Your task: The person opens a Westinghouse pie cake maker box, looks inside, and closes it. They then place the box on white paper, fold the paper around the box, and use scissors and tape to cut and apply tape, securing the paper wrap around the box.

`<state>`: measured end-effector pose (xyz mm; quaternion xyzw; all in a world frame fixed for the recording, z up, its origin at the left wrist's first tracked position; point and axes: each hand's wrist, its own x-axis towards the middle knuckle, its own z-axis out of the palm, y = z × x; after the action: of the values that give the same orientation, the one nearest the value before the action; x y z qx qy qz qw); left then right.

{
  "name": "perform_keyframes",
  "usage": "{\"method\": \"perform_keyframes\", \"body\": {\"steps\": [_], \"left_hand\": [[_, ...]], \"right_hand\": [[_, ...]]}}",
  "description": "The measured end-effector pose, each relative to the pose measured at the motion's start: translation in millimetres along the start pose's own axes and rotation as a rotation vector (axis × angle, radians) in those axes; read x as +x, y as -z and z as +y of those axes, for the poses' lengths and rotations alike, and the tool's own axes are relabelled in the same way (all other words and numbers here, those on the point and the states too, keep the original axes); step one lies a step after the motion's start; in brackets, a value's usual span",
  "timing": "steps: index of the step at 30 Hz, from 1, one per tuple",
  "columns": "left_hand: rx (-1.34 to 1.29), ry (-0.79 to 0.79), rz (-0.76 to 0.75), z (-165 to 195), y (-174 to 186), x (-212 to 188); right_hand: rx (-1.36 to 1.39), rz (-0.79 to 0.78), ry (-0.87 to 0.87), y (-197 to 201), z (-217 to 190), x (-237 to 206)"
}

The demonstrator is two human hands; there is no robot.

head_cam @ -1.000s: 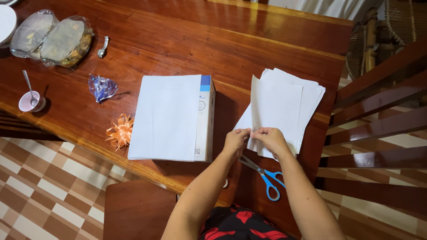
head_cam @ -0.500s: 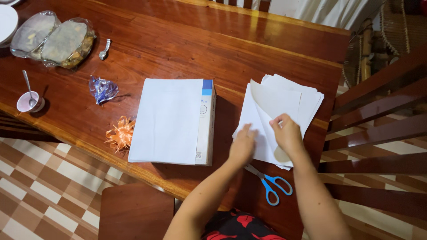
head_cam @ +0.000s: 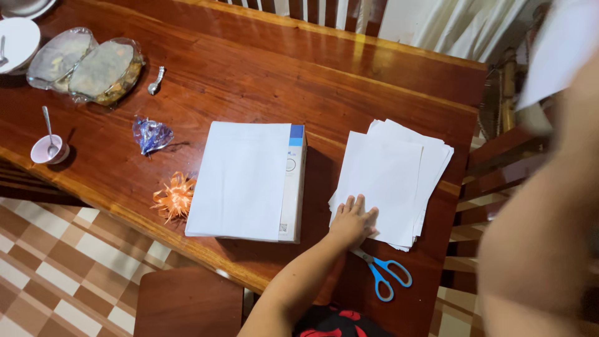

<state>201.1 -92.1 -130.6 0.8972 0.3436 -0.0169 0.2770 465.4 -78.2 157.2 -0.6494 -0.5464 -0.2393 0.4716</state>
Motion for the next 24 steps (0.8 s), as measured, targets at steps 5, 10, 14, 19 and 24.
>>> {"method": "perform_keyframes", "body": {"steps": [5, 10, 14, 19, 24], "left_hand": [[-0.727, 0.087, 0.430, -2, 14, 4], [-1.873, 0.254, 0.302, -50, 106, -15], [-1.747, 0.249, 0.333, -80, 143, -54], [-1.577, 0.330, 0.672, -134, 151, -90], [-1.434, 0.501, 0.758, -186, 154, -123]], "right_hand": [[0.180, -0.271, -0.159, -54, -68, -89], [0.329, -0.550, -0.042, -104, -150, -182], [0.276, -0.738, 0.035, -106, -207, -220], [0.624, -0.638, 0.166, -93, -219, -222], [0.544, -0.553, -0.296, -102, -195, -244]]}}
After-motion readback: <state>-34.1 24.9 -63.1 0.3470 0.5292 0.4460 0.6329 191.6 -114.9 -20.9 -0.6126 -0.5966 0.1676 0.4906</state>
